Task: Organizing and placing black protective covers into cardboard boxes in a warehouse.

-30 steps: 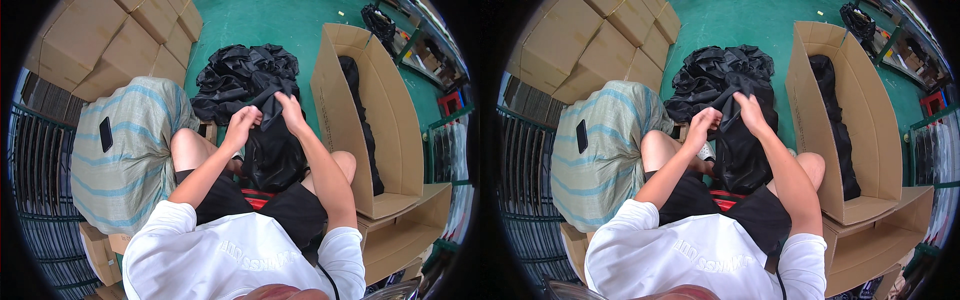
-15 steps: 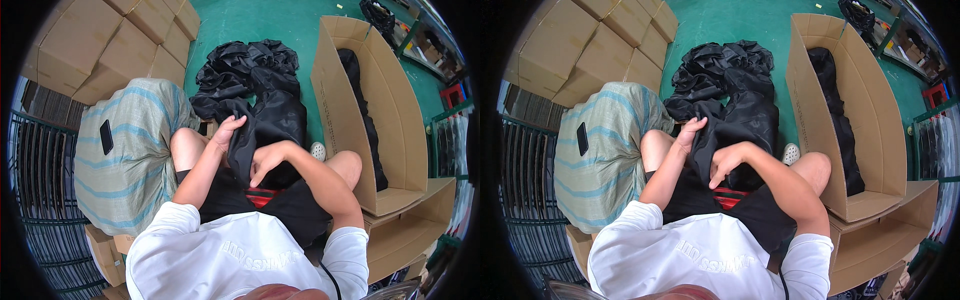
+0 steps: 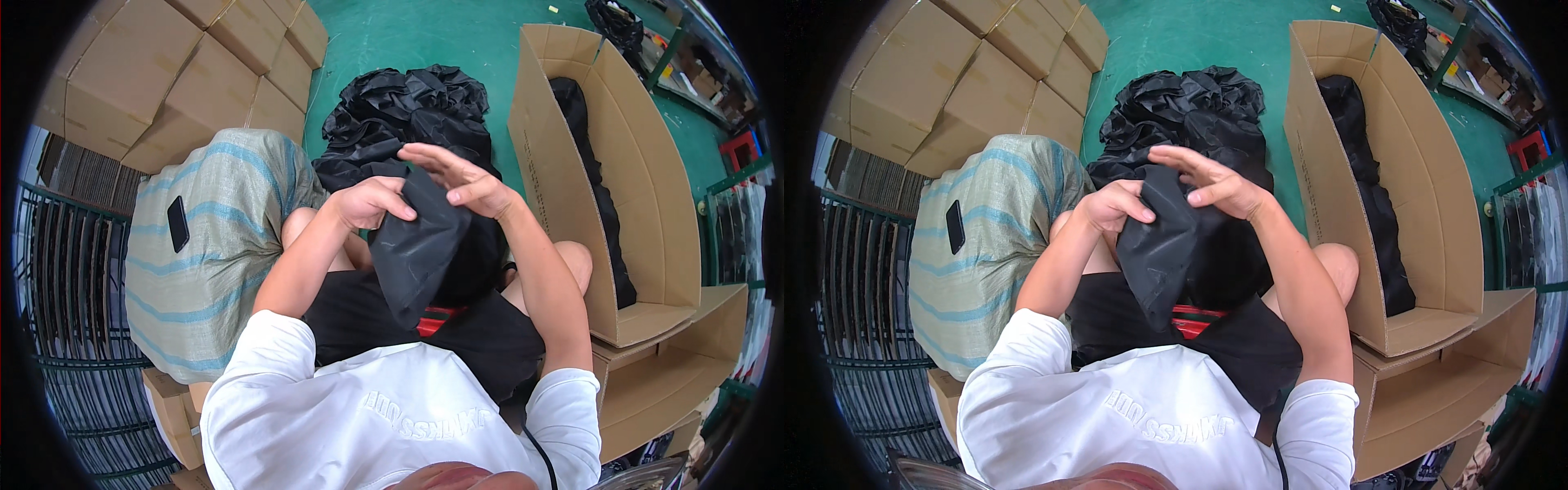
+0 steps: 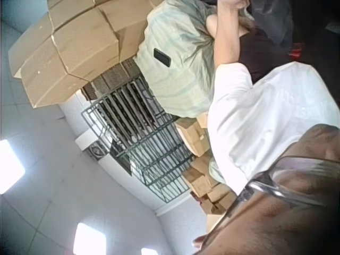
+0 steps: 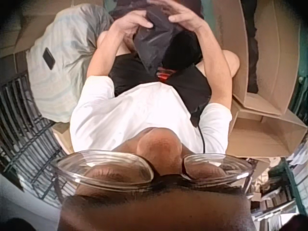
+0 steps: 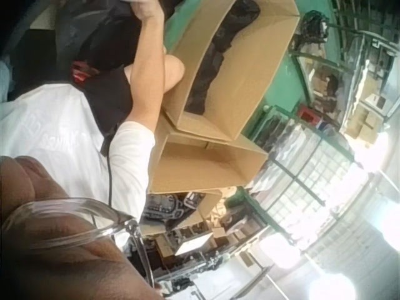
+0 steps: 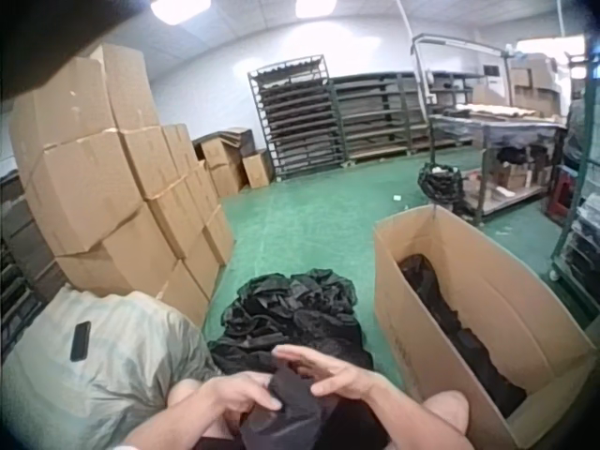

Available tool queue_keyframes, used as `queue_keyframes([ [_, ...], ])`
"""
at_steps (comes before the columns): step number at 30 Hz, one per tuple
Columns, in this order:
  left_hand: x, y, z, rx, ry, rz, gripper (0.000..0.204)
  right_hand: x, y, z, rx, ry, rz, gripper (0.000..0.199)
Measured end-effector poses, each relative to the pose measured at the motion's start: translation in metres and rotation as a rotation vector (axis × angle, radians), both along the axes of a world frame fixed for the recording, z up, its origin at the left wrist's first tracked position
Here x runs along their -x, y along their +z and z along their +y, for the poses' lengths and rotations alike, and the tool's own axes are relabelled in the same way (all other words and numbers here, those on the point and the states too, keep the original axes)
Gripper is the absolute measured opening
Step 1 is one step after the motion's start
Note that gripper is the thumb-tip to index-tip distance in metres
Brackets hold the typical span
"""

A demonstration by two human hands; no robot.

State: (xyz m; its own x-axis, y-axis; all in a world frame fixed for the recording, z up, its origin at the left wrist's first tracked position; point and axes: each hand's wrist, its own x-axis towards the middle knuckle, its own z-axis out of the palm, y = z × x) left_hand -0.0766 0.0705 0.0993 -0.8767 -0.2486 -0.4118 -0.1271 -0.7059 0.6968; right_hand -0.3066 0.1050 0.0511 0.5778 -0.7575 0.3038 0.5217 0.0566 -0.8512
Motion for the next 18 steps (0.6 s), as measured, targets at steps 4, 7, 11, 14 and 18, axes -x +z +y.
queue_keyframes([
  [4,0.014,0.009,-0.003,0.215,-0.137,-0.138,0.027,0.001,-0.007,0.005,-0.195,0.328,-0.047,0.097],
  [7,0.012,0.03,-0.021,0.291,-0.186,-0.178,0.029,0.013,-0.011,0.001,-0.295,0.425,0.131,0.086],
  [11,-0.009,0.044,-0.045,0.356,-0.078,-0.033,0.04,0.021,-0.01,0.004,-0.258,0.281,0.166,0.046],
  [14,-0.048,0.009,-0.078,0.282,-0.123,0.248,0.06,0.025,-0.007,0.009,-0.382,-0.007,-0.105,0.039],
  [18,-0.052,-0.021,-0.062,0.299,-0.095,0.373,0.068,0.032,-0.01,0.0,-0.481,-0.144,-0.45,0.037],
])
